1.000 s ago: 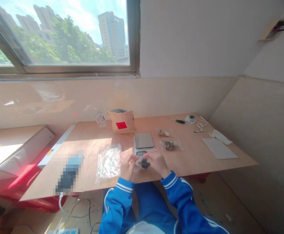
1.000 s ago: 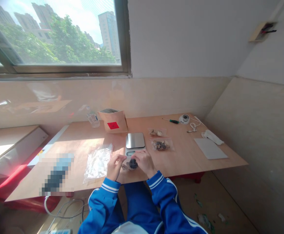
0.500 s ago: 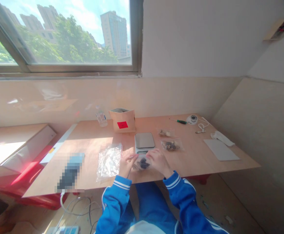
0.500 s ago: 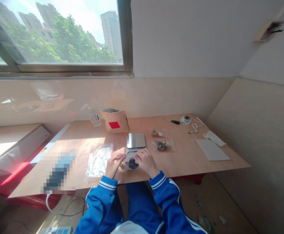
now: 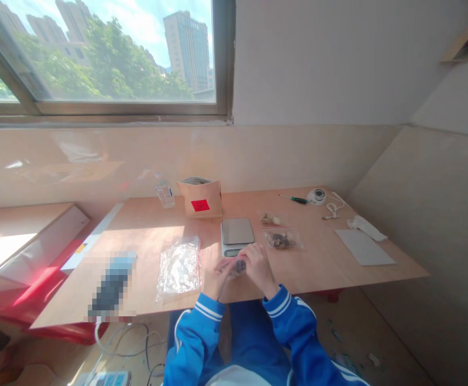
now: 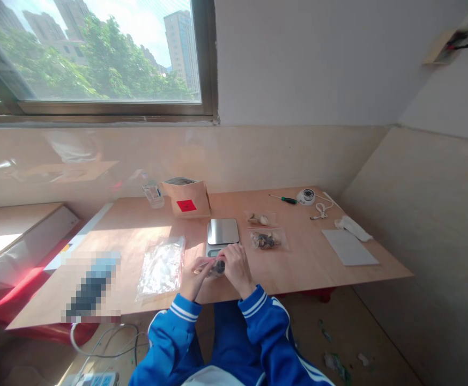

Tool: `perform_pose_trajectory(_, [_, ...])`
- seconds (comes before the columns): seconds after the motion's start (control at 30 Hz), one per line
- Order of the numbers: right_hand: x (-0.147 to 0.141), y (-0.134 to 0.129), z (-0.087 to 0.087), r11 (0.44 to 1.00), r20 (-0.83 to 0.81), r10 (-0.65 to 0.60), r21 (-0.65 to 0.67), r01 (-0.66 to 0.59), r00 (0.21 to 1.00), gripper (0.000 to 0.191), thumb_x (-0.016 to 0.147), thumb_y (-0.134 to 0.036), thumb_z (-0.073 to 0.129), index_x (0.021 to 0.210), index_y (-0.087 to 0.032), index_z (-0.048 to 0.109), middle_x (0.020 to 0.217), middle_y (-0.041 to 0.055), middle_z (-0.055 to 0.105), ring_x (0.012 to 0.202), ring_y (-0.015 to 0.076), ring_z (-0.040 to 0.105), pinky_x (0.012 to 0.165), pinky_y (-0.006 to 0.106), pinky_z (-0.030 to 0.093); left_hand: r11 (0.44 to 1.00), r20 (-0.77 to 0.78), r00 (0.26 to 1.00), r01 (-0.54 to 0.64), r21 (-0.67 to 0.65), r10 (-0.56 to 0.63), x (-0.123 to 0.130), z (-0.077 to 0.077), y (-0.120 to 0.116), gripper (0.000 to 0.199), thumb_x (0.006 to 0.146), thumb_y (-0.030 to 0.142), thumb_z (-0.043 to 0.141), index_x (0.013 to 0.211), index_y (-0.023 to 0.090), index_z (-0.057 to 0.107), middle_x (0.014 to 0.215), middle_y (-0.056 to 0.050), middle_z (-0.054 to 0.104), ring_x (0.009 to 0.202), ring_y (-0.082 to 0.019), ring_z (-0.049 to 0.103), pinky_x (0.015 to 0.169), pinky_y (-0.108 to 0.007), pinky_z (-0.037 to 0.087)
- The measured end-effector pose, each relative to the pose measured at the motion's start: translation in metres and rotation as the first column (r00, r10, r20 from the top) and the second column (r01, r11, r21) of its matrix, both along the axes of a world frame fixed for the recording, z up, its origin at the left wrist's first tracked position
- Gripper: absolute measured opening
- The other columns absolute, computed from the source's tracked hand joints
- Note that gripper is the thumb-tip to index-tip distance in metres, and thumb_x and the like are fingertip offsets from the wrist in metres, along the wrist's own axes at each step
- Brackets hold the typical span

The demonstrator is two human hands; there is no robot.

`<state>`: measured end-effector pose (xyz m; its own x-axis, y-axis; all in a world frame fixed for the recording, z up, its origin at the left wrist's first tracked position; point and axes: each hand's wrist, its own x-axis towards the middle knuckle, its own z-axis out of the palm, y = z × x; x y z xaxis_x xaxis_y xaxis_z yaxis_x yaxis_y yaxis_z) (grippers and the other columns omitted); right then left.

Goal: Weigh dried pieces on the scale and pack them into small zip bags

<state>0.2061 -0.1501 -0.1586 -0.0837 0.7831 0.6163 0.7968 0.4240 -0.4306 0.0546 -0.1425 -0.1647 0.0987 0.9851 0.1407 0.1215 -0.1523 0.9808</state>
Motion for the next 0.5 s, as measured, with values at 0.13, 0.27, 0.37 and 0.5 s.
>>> perform_pose_trajectory(0.13, [0.000, -0.003, 0.000, 0.997, -0.005, 0.043, -0.056, -0.043, 0.999, 0.018, 0.094, -0.017, 0.045, 0.081, -0.020, 0.057, 0.080, 0.0038, 0.062, 0.080, 0.0206, 0.053, 0.073, 0.032, 0.040, 0.998, -0.007, 1.000, -0.015, -0.055, 0.015, -0.001, 0.000, 0.000, 0.029, 0.078, 0.044, 0.063, 0.081, 0.017, 0.073, 0.083, -0.006, 0.072, 0.075, -0.018, 0.066, 0.062, -0.026, 0.053])
perform_pose_trajectory(0.27, [0.004, -0.003, -0.003, 0.995, 0.046, 0.072, -0.067, -0.069, 0.996, 0.023, 0.095, -0.017, 0.044, 0.076, -0.021, 0.056, 0.075, 0.0025, 0.062, 0.073, 0.0194, 0.053, 0.069, 0.031, 0.038, 0.998, -0.021, 1.000, 0.005, -0.056, -0.006, -0.008, 0.003, 0.003, 0.025, 0.078, 0.042, 0.063, 0.079, 0.018, 0.072, 0.079, -0.004, 0.071, 0.074, -0.018, 0.066, 0.060, -0.025, 0.052])
perform_pose_trajectory(0.37, [0.004, -0.003, -0.007, 0.999, 0.090, 0.025, -0.043, -0.022, 0.996, 0.027, 0.093, -0.013, 0.042, 0.070, -0.020, 0.052, 0.069, 0.0026, 0.059, 0.069, 0.0195, 0.051, 0.066, 0.031, 0.036, 0.999, -0.023, 1.000, 0.020, -0.049, -0.021, -0.010, 0.003, 0.002, 0.025, 0.078, 0.042, 0.063, 0.078, 0.019, 0.071, 0.081, -0.005, 0.071, 0.075, -0.018, 0.066, 0.058, -0.025, 0.052])
perform_pose_trajectory(0.5, [0.001, -0.004, -0.009, 0.999, 0.080, 0.003, -0.041, 0.000, 0.997, 0.026, 0.094, -0.014, 0.043, 0.071, -0.020, 0.053, 0.068, 0.0021, 0.059, 0.069, 0.0194, 0.052, 0.068, 0.032, 0.035, 0.999, -0.027, 1.000, 0.011, -0.044, -0.012, -0.011, 0.002, -0.001, 0.024, 0.080, 0.042, 0.061, 0.079, 0.020, 0.071, 0.082, -0.004, 0.071, 0.072, -0.017, 0.066, 0.059, -0.027, 0.052])
